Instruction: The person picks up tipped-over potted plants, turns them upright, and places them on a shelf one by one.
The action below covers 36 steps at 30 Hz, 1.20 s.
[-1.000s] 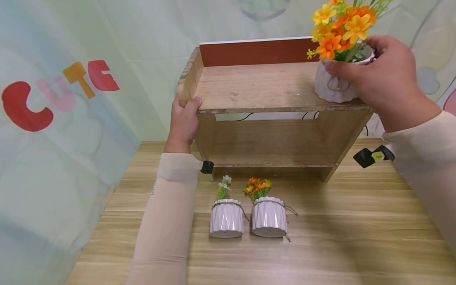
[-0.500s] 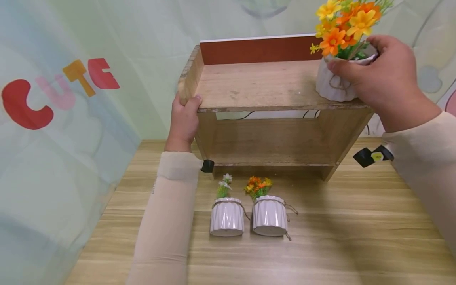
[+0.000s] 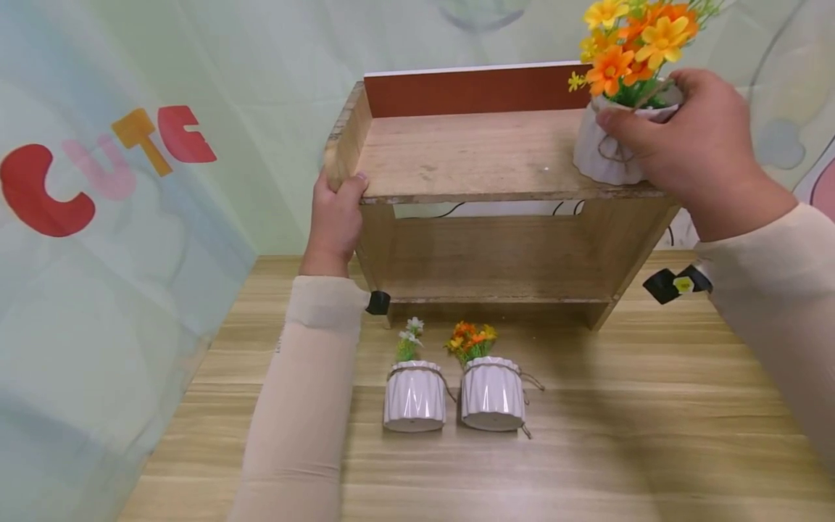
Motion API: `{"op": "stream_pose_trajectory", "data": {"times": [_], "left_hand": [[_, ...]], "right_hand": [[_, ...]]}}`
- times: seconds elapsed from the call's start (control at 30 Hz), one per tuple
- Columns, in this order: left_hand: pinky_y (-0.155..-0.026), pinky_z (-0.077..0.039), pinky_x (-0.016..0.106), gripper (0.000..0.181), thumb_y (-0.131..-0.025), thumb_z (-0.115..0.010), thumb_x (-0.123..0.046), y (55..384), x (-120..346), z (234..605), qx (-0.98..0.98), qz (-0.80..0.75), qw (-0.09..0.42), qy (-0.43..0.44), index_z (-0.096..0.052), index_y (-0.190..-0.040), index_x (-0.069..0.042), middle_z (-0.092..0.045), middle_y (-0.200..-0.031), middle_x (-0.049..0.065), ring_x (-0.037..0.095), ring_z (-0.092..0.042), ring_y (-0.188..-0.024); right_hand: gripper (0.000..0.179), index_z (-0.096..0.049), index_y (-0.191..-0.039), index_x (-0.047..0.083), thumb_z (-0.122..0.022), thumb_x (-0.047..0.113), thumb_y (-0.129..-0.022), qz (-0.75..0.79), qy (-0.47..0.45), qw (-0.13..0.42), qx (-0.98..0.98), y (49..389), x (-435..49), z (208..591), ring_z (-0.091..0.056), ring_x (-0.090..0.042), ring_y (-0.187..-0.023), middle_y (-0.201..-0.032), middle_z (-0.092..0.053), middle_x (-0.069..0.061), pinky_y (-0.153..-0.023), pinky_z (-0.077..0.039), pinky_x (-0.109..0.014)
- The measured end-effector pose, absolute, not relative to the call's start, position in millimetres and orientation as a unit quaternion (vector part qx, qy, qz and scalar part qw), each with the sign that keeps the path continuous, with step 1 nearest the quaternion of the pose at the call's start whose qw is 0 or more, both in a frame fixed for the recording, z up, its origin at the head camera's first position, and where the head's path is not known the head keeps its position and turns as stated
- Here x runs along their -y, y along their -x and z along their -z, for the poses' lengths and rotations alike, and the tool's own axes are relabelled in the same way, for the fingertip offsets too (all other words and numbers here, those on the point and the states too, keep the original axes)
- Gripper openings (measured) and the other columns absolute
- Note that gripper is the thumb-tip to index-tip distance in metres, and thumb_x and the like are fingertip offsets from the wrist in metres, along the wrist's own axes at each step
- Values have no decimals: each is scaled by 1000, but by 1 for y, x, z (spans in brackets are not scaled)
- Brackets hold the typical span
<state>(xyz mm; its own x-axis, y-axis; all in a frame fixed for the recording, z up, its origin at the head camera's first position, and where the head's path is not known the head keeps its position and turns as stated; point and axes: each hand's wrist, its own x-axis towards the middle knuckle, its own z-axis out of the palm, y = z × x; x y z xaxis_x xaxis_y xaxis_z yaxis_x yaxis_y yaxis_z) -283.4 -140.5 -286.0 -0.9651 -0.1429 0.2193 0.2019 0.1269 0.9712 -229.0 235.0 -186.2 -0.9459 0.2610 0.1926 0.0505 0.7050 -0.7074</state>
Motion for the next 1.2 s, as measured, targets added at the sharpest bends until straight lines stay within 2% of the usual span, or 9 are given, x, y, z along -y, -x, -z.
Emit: {"op": "stream_pose_trajectory", "data": {"times": [0.13,0.33,0.47,0.57,0.63,0.87,1.07,1.13,1.2], "left_hand": [[-121,-35,38,67,-101,-51,-35,284,140,286,738,663,126,14,-35,-163,-17,-44,-159,12,21,-46,-139],[-121,-35,38,67,-101,-51,-35,284,140,286,738,663,126,15,-35,-163,-16,-44,-159,12,21,-46,-139],[-121,-35,37,68,-101,-52,-35,283,141,285,738,663,127,13,-34,-164,-16,-44,-159,13,21,-45,-139],[-120,-36,36,67,-101,-51,-34,283,140,286,737,663,131,17,-35,-163,-15,-45,-157,14,21,-47,-138],[-119,-36,36,66,-101,-51,-33,283,140,286,736,663,135,22,-37,-162,-14,-46,-156,15,22,-48,-137],[-120,-35,35,66,-101,-51,-33,282,139,285,734,665,135,24,-36,-163,-14,-45,-157,14,22,-47,-138],[-122,-34,37,68,-101,-51,-34,283,138,286,737,663,131,21,-34,-164,-15,-43,-158,14,21,-45,-139],[-121,-34,38,67,-101,-51,-34,283,138,286,736,664,130,21,-34,-164,-16,-44,-158,13,22,-46,-139],[-121,-35,38,67,-101,-52,-34,283,138,286,734,666,130,21,-35,-163,-16,-44,-158,13,22,-46,-138]], "right_hand": [[90,-32,-165,19,-68,62,-94,-373,89,137,914,230,-234,187,-58,-15,-119,-151,-51,-11,-104,-54,-34],[90,-32,-165,17,-67,61,-94,-366,88,142,916,231,-235,188,-59,-14,-117,-152,-52,-12,-102,-55,-32],[90,-34,-164,16,-68,61,-94,-362,84,146,917,232,-235,188,-59,-14,-114,-146,-54,-10,-89,-55,-23],[90,-35,-163,14,-68,62,-93,-359,83,149,918,232,-236,188,-59,-13,-110,-137,-57,-6,-76,-49,-16],[90,-35,-163,13,-68,62,-94,-358,82,149,918,231,-236,188,-58,-14,-108,-134,-57,-4,-72,-45,-13],[91,-32,-164,12,-65,61,-95,-349,85,140,923,228,-234,187,-56,-18,-112,-138,-55,-7,-76,-45,-17],[92,-27,-166,11,-63,60,-97,-344,88,133,925,227,-232,186,-53,-23,-121,-150,-50,-15,-92,-49,-29],[93,-27,-166,12,-64,61,-96,-348,87,133,924,227,-233,186,-53,-20,-117,-143,-53,-10,-90,-50,-28],[93,-26,-166,14,-64,62,-96,-356,88,132,921,227,-233,187,-52,-20,-120,-146,-51,-10,-95,-50,-31]]}}
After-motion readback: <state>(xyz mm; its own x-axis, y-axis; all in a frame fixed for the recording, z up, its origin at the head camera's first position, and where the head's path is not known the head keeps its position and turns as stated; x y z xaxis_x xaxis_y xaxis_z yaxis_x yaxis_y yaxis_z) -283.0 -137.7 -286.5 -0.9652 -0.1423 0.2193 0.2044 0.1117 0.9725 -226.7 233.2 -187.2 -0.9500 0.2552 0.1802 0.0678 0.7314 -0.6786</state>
